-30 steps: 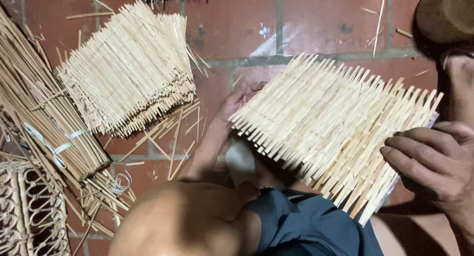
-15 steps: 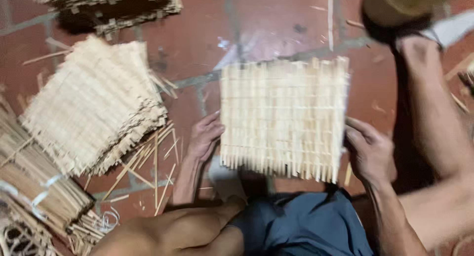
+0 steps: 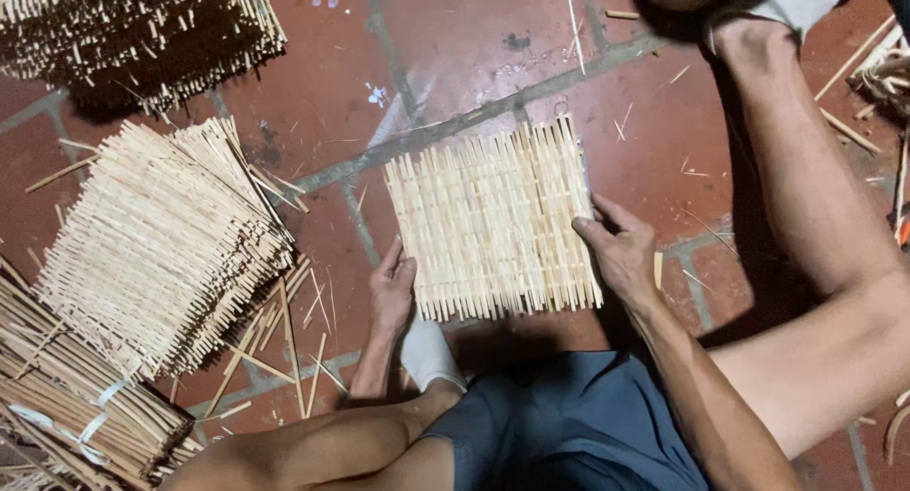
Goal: The person applies glue to a flat board using a paint roller, then places a woven bamboo mat onto the glued surface. They press the mat down, lift it, and stack it with other finished mats. The process repeats with additional mats and boards.
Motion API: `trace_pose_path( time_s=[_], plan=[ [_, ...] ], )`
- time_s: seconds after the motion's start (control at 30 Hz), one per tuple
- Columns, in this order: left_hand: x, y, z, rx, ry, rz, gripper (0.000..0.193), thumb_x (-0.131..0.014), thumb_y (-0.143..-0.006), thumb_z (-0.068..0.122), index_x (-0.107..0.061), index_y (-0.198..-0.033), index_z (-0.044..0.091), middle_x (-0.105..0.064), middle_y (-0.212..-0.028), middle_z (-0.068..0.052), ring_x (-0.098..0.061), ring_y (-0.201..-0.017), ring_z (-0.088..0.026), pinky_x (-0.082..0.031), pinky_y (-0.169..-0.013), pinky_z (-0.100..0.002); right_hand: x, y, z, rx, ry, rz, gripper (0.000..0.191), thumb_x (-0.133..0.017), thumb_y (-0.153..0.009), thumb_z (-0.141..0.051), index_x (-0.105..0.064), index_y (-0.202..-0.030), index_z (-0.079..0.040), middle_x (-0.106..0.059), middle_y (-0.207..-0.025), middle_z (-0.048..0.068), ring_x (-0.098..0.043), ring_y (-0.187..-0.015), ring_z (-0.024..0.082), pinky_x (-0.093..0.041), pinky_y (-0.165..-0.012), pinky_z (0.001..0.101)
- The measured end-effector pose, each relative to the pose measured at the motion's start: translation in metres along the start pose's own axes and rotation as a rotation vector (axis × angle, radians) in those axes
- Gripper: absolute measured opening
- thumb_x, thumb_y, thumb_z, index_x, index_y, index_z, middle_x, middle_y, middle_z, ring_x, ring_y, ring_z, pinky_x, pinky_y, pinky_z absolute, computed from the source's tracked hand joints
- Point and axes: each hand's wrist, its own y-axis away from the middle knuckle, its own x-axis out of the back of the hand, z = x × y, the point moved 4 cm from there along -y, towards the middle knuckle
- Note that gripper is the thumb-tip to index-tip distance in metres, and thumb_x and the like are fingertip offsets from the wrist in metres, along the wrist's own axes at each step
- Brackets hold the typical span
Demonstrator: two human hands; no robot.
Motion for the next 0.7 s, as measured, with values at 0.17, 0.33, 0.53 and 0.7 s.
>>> trace_pose_path(
  time_s=[0.17,0.33,0.53,0.7],
  plan=[
    [-0.003,0.007,0.015,-0.074,-0.304,-0.031,0.057,-0.053,-0.102,0.006,-0.037,-0.157,-0.002,-0.057,-0.147,-0.016,-0.059,-0.123,-0.017,-0.047,-0.104,-0.027,0.008,0.003,0.005,0.047,0.022,-0.029,0.052,-0.073,-0.092,-0.012,-0.061,-0.14,0.002,-0.071,-0.128,0.019,-0.069,-0.112,0.021,-0.056,-0.097,0.0319],
    [-0.004,0.009,0.028,-0.026,-0.297,-0.058,0.059,-0.052,-0.102,0.01,-0.033,-0.158,0.001,-0.056,-0.149,-0.017,-0.057,-0.126,-0.018,-0.047,-0.105,-0.028,0.008,0.012,0.0,0.058,0.11,-0.02,0.058,-0.081,-0.086,-0.015,-0.061,-0.137,0.004,-0.073,-0.119,0.018,-0.07,-0.103,0.02,-0.059,-0.087,0.0335],
    [-0.004,0.017,0.037,-0.149,-0.341,-0.138,0.059,-0.052,-0.105,0.009,-0.031,-0.159,-0.002,-0.048,-0.158,-0.021,-0.049,-0.139,-0.022,-0.042,-0.112,-0.03,0.008,0.014,0.006,-0.002,0.116,0.086,0.038,-0.084,-0.087,-0.015,-0.07,-0.116,0.005,-0.075,-0.093,0.01,-0.069,-0.081,0.013,-0.059,-0.071,0.0269],
    [-0.006,0.026,0.036,0.036,-0.143,-0.123,0.071,-0.058,-0.097,0.003,-0.025,-0.159,-0.001,-0.054,-0.148,-0.024,-0.061,-0.123,-0.024,-0.053,-0.1,-0.032,0.018,0.012,-0.005,-0.044,0.009,0.044,0.033,-0.08,-0.087,-0.014,-0.069,-0.112,0.005,-0.073,-0.092,0.009,-0.071,-0.081,0.015,-0.062,-0.071,0.0283]
  ],
)
